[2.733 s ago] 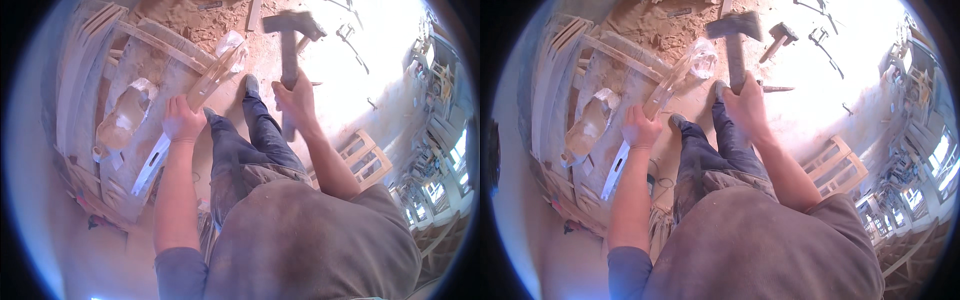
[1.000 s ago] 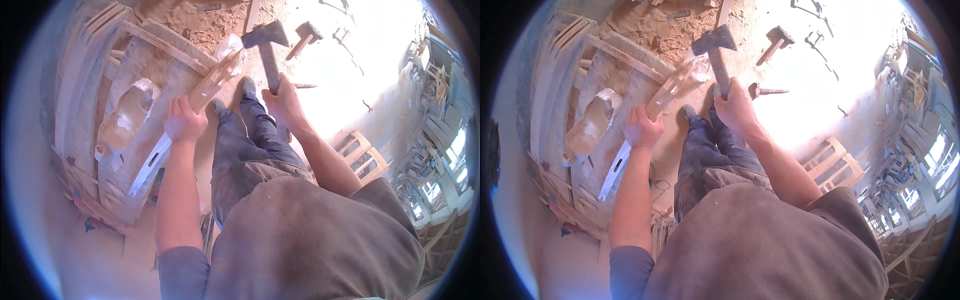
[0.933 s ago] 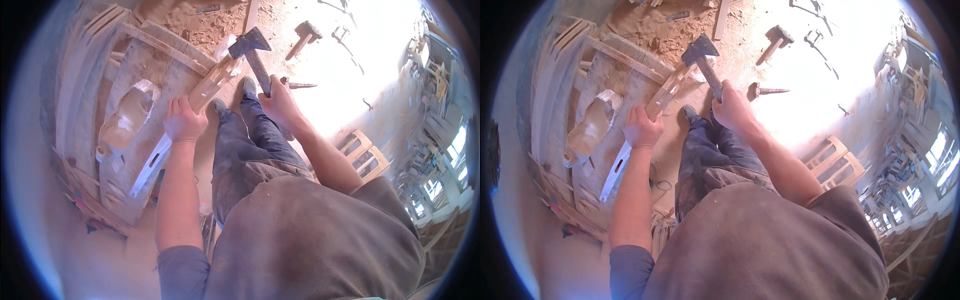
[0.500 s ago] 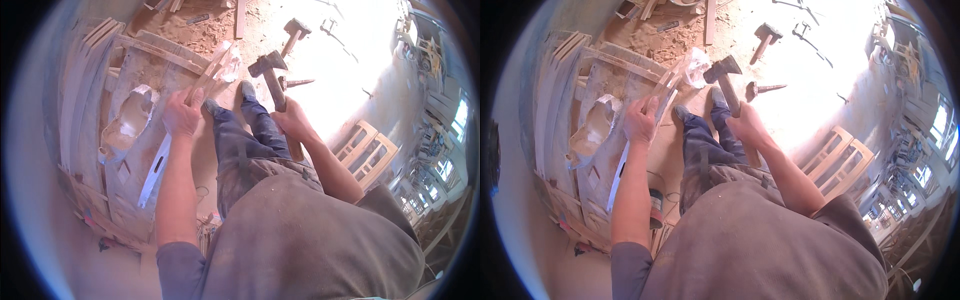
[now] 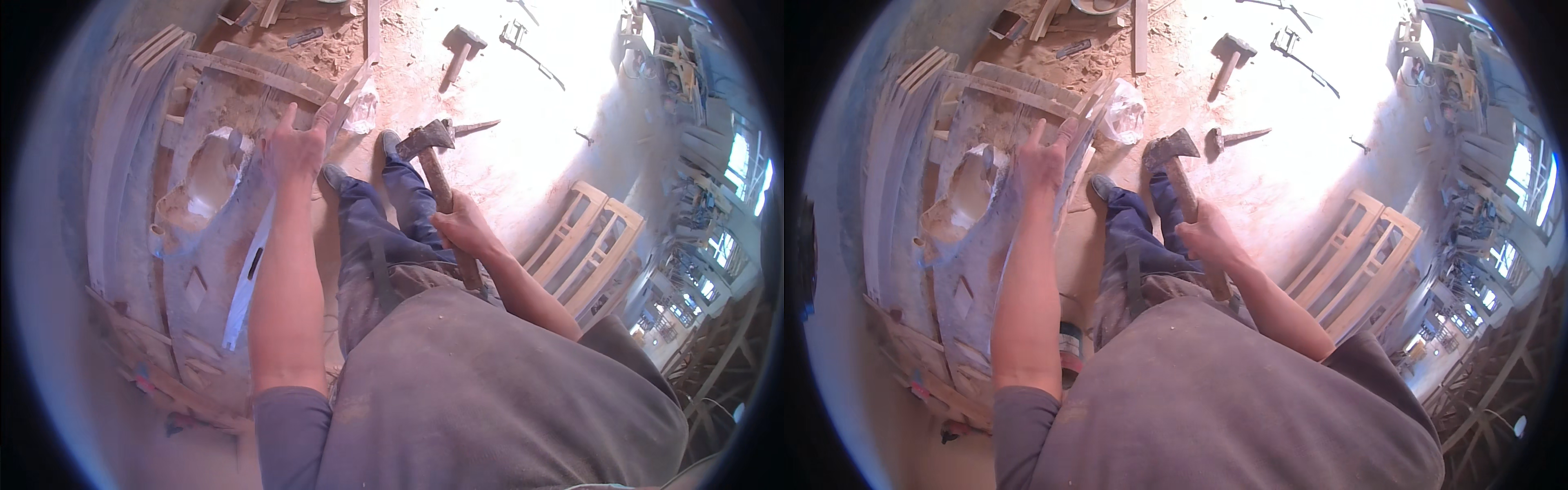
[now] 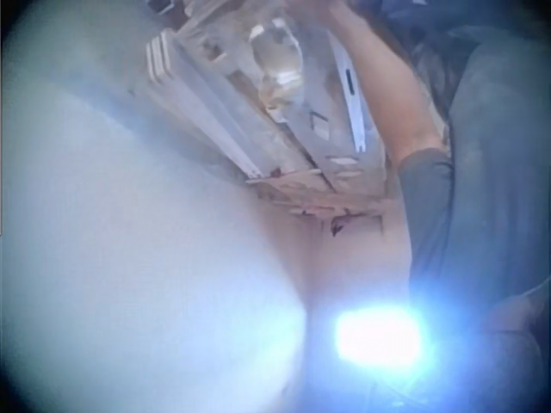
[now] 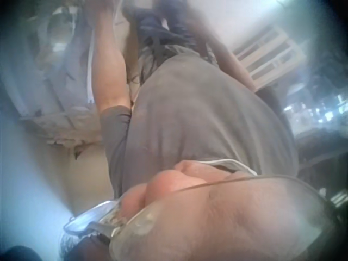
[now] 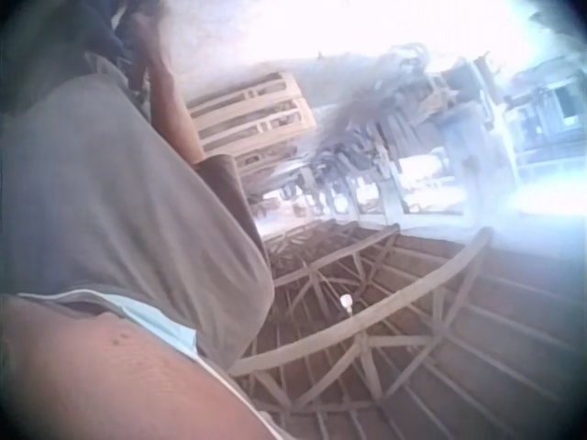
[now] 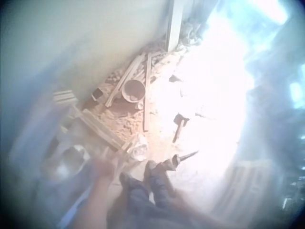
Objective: The person repeatedly strikes a wooden plank with a hammer to split it into smaller pieces. The person holds the plank with one hand and swings the hammer with the other, then inspects the split pieces before continuing.
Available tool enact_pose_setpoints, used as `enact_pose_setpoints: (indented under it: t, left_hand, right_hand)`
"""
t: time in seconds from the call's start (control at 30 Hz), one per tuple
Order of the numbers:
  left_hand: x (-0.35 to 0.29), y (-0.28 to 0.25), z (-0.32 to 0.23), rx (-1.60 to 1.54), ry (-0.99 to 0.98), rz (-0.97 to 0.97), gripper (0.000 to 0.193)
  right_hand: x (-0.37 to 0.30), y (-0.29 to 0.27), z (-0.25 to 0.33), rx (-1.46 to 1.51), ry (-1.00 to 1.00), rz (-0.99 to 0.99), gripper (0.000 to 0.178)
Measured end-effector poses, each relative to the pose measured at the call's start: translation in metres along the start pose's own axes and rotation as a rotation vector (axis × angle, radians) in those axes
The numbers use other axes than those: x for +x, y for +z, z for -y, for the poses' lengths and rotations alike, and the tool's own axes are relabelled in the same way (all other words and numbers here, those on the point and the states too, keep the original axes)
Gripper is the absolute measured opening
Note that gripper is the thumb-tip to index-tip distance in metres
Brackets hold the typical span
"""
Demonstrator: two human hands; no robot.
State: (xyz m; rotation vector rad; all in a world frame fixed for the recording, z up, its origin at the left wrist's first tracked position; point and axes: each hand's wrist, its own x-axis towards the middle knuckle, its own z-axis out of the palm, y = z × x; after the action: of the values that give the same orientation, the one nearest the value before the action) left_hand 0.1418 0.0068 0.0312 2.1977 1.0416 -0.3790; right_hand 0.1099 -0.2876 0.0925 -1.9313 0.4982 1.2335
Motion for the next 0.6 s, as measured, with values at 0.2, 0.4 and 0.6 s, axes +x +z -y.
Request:
enact_pose_setpoints:
  t: [0.2,0.4,0.6]
  left_hand:
    - [0.009,0.003,0.034,-0.034,0.225,0.045,0.087]
    - [-0.011,0.0,0.091,-0.015,0.461,-0.018,0.089]
    - [-0.048,-0.034,0.132,0.192,0.484,0.227,0.083]
  right_hand:
    - [-0.01,-0.005,0.011,-0.041,-0.088,-0.036,0.019]
    - [-0.005,-0.018,0.02,0.018,-0.115,-0.051,0.019]
    - [0.016,-0.013,-0.005,0.212,0.004,0.018,0.018]
